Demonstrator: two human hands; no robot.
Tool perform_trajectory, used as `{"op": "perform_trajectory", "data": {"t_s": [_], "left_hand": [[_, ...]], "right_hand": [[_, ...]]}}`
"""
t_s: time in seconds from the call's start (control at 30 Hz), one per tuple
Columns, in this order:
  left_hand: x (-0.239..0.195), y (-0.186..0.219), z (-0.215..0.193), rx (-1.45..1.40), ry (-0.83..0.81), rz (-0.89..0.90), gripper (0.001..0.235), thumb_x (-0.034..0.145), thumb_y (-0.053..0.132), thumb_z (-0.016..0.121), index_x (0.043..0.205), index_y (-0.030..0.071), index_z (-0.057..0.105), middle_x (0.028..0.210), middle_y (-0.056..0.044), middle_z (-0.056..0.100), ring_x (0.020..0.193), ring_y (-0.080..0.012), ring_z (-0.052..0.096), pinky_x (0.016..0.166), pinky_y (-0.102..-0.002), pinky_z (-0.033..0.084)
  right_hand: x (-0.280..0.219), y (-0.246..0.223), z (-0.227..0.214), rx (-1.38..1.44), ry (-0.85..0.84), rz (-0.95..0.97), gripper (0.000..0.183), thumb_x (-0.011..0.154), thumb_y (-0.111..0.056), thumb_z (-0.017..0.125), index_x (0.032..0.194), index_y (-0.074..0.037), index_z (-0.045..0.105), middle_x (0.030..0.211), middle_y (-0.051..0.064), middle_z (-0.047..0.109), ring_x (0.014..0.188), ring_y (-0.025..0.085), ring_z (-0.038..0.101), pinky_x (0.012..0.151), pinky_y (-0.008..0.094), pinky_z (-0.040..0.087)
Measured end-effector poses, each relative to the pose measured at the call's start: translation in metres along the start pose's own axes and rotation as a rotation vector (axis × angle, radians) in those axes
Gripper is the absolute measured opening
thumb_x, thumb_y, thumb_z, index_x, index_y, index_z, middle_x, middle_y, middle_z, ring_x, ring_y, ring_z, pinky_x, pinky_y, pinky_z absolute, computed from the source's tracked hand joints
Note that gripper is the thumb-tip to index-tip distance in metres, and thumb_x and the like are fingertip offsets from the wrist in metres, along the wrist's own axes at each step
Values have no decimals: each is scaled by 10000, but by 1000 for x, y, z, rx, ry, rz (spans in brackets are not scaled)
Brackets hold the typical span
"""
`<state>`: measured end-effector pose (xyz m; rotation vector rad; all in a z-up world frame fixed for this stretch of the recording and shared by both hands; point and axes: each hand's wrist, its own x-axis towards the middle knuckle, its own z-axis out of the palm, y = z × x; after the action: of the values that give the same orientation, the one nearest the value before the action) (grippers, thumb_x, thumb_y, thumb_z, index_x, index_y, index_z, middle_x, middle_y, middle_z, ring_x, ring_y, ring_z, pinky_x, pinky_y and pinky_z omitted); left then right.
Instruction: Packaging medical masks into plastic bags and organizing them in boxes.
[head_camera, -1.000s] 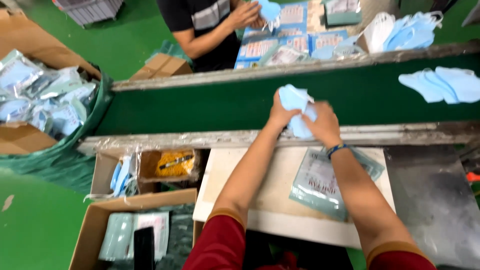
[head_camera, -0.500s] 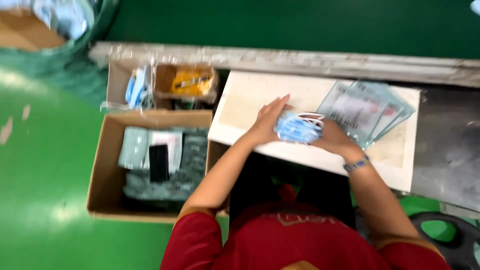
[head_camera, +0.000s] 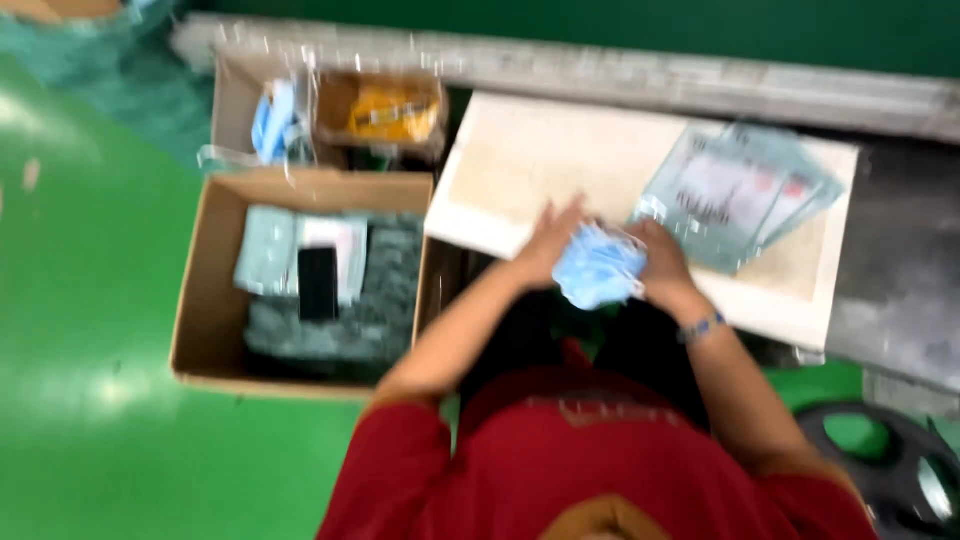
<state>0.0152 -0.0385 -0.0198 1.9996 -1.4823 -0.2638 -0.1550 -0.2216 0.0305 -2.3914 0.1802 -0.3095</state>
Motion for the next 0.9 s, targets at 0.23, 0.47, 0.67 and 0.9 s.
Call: {"op": "perform_trajectory", "data": {"t_s": [0.23, 0.47, 0.67, 0.9], "left_hand": [[23, 52, -43, -88, 60, 56, 850, 678, 463, 901, 1360, 121, 527, 1481, -100, 546, 1575, -307, 222, 1271, -613, 49], [28, 56, -49, -32, -19, -110, 743, 747, 439, 890, 1383, 190, 597, 1326, -104, 681, 1335, -313, 588, 1209, -529, 355], [-13, 81, -50, -731, 126, 28, 976, 674, 343, 893, 1491, 100, 417, 1407, -125, 564, 1248, -243, 565, 1046, -370, 470], [-60, 74, -56, -731, 30, 32, 523, 960, 315, 796, 1366, 26, 639, 1226, -148, 727, 1134, -255, 702, 1032, -366, 556]], "right_hand": [[12, -3, -18, 246, 21, 187, 515, 680, -120, 847, 1112, -17, 584, 1010, 118, 699, 928, 230, 676, 822, 365, 555], [29, 29, -16, 408, 54, -18, 632, 724, -106, 834, 1308, -36, 601, 1166, 111, 694, 1044, 233, 666, 910, 375, 561], [-29, 1, -1, 824, 150, 151, 586, 823, -120, 866, 1343, -20, 616, 1269, 97, 670, 1156, 221, 648, 1003, 406, 564], [-37, -24, -37, 489, 42, 30, 487, 802, -114, 817, 1248, -78, 625, 1182, 62, 684, 1087, 186, 655, 926, 341, 550]]}}
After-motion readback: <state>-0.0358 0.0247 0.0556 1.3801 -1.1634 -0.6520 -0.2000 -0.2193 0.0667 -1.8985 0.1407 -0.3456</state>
